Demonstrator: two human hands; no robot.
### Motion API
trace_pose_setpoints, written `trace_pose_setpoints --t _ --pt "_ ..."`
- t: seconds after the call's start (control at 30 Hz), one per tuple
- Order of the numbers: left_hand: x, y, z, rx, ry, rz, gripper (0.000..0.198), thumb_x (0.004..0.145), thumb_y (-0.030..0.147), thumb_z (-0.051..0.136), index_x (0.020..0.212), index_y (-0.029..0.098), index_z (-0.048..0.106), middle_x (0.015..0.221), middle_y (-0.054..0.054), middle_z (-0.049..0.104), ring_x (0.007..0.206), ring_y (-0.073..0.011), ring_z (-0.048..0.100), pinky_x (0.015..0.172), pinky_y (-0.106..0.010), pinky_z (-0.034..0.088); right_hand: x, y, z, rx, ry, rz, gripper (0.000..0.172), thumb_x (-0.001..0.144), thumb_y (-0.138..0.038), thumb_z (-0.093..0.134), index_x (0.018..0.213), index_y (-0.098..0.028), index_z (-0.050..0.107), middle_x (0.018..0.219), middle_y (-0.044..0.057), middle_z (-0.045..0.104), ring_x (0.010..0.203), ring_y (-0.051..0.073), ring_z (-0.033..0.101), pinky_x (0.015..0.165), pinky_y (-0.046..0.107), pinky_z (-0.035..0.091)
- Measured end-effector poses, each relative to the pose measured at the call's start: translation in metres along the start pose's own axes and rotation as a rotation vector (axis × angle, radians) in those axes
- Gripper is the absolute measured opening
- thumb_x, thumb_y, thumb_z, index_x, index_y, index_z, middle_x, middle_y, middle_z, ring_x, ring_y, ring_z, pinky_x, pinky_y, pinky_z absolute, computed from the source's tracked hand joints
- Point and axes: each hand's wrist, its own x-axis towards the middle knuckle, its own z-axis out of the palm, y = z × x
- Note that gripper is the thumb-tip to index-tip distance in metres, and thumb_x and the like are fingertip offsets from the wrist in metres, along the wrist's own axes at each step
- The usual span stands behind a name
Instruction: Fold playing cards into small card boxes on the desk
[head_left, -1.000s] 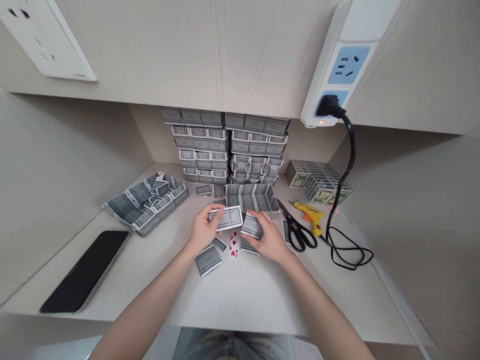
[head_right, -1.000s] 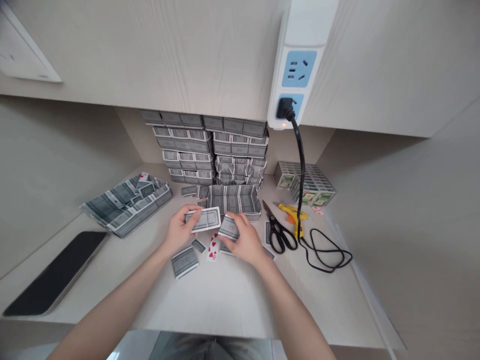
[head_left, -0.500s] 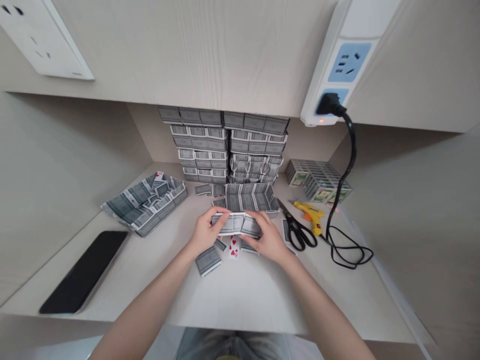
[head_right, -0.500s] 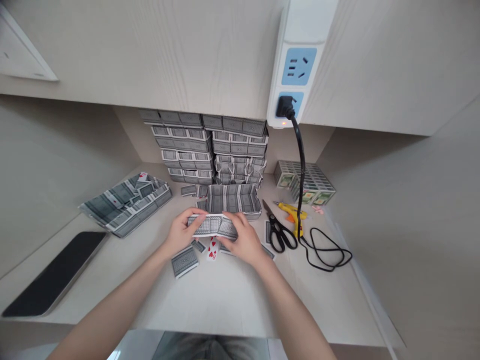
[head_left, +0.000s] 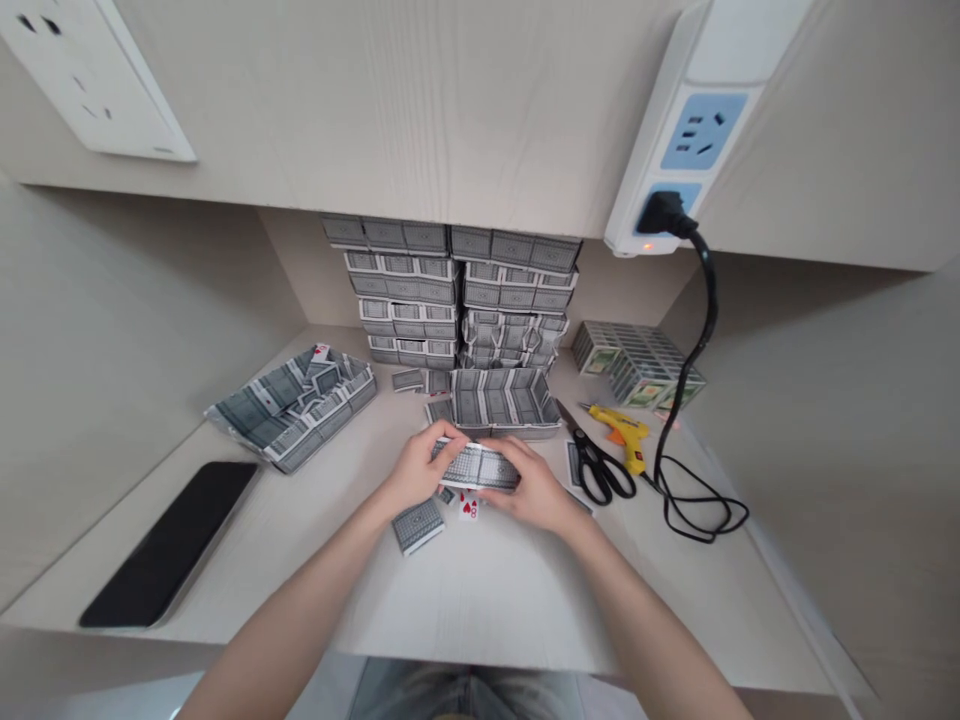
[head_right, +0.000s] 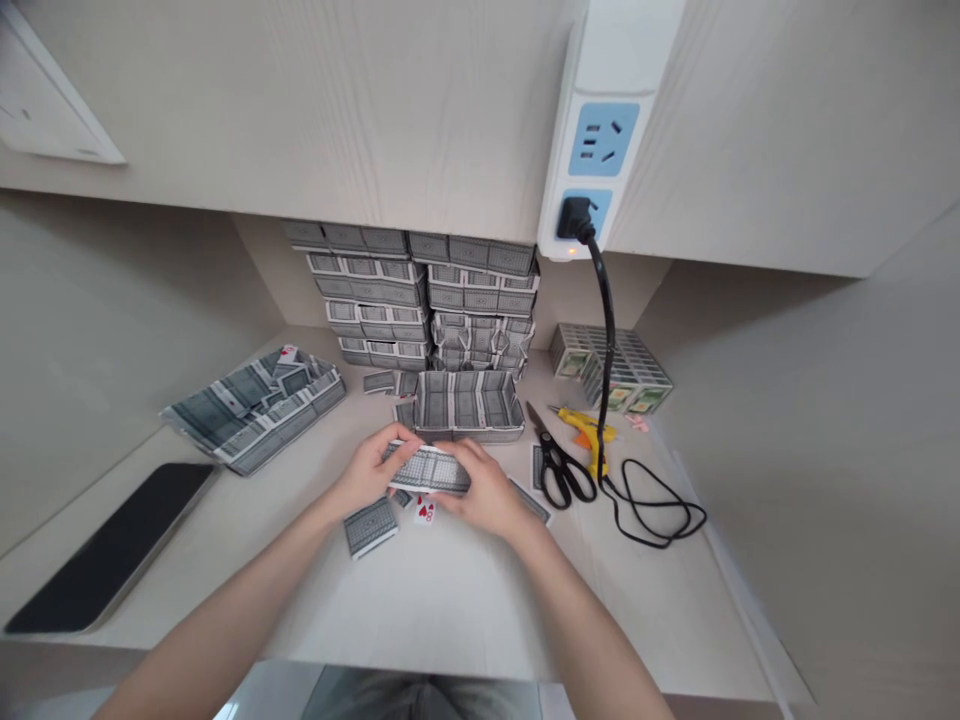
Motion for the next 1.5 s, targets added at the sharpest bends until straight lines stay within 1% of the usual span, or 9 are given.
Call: trace_pose_setpoints --t 0.1,0.2,0.3,0.5,0.7,0.97,1.1,1.23,1.5 --pt "-0.001 -0.001 0.005 0.034 0.022 0.020 0.022 0.079 0.039 0.046 0.078 0.018 0.051 0.052 0.006 0.048 0.035 -0.0051 0.039 0.033 -0.015 0.032 0.000 -0.002 0.003 0.011 -0.008 -0.001 0.058 0.065 -0.026 0.067 0.118 -0.024 0.044 0.105 0.006 0.056 0.099 0.020 0.052 0.084 0.034 0.042" --pt "-0.001 -0.002 0.008 0.046 0.065 0.028 0.021 0.080 0.038 0.045 0.076 0.018 0.050 0.052 0.006 0.049 0.040 -0.0057 0.041 0.035 -0.015 0.033 0.000 -0.003 0.007 0.016 0.020 0.007 0.061 0.065 -0.028 0.067 0.120 -0.024 0.042 0.109 0.007 0.055 0.101 0.021 0.052 0.085 0.035 0.042" --pt "-0.001 -0.003 0.010 0.027 0.081 0.007 0.021 0.080 0.039 0.045 0.077 0.018 0.050 0.051 0.006 0.047 0.037 -0.0053 0.040 0.033 -0.015 0.032 0.000 -0.004 0.008 0.014 0.046 -0.005 0.057 0.065 -0.027 0.068 0.116 -0.024 0.045 0.105 0.006 0.056 0.097 0.020 0.054 0.082 0.033 0.043" --pt "0.000 -0.004 0.008 0.005 0.083 -0.006 0.025 0.079 0.043 0.046 0.080 0.018 0.049 0.050 0.007 0.046 0.031 -0.0049 0.039 0.029 -0.016 0.032 0.001 -0.004 0.004 0.000 0.089 -0.009 0.052 0.065 -0.026 0.068 0.113 -0.024 0.048 0.102 0.006 0.056 0.096 0.020 0.054 0.082 0.034 0.044" --pt "0.001 -0.005 0.004 -0.010 0.097 -0.014 0.025 0.080 0.043 0.045 0.081 0.018 0.048 0.048 0.008 0.044 0.030 -0.0043 0.038 0.029 -0.015 0.032 0.002 -0.002 0.001 0.029 0.092 -0.008 0.052 0.065 -0.023 0.067 0.113 -0.023 0.048 0.104 0.006 0.056 0.098 0.020 0.053 0.085 0.034 0.043" --pt "0.001 -0.003 0.007 -0.046 0.139 -0.005 0.024 0.078 0.041 0.049 0.081 0.017 0.051 0.048 0.008 0.046 0.030 -0.0040 0.036 0.031 -0.015 0.030 0.001 -0.001 0.003 0.028 0.097 -0.006 0.055 0.062 -0.024 0.069 0.113 -0.022 0.047 0.105 0.007 0.055 0.100 0.020 0.052 0.086 0.034 0.042" --pt "0.000 -0.005 0.010 -0.010 0.138 0.019 0.022 0.079 0.040 0.047 0.079 0.018 0.051 0.047 0.008 0.047 0.033 -0.0047 0.038 0.034 -0.015 0.031 0.000 -0.002 0.006 0.034 0.089 -0.011 0.056 0.063 -0.025 0.069 0.114 -0.022 0.047 0.106 0.007 0.056 0.099 0.021 0.052 0.085 0.035 0.042" --pt "0.000 -0.005 0.012 0.045 0.144 0.034 0.022 0.079 0.039 0.047 0.079 0.018 0.052 0.050 0.007 0.051 0.037 -0.0054 0.042 0.037 -0.016 0.034 0.001 -0.002 0.007 0.048 0.095 -0.038 0.055 0.064 -0.027 0.069 0.115 -0.023 0.048 0.105 0.007 0.057 0.097 0.022 0.054 0.085 0.036 0.043" --pt "-0.001 -0.004 0.010 0.055 0.127 -0.008 0.025 0.080 0.042 0.046 0.083 0.018 0.051 0.044 0.008 0.045 0.029 -0.0053 0.040 0.031 -0.016 0.032 0.002 0.001 0.003 0.044 0.111 -0.058 0.055 0.063 -0.024 0.069 0.115 -0.024 0.050 0.106 0.007 0.057 0.099 0.021 0.054 0.087 0.035 0.042"
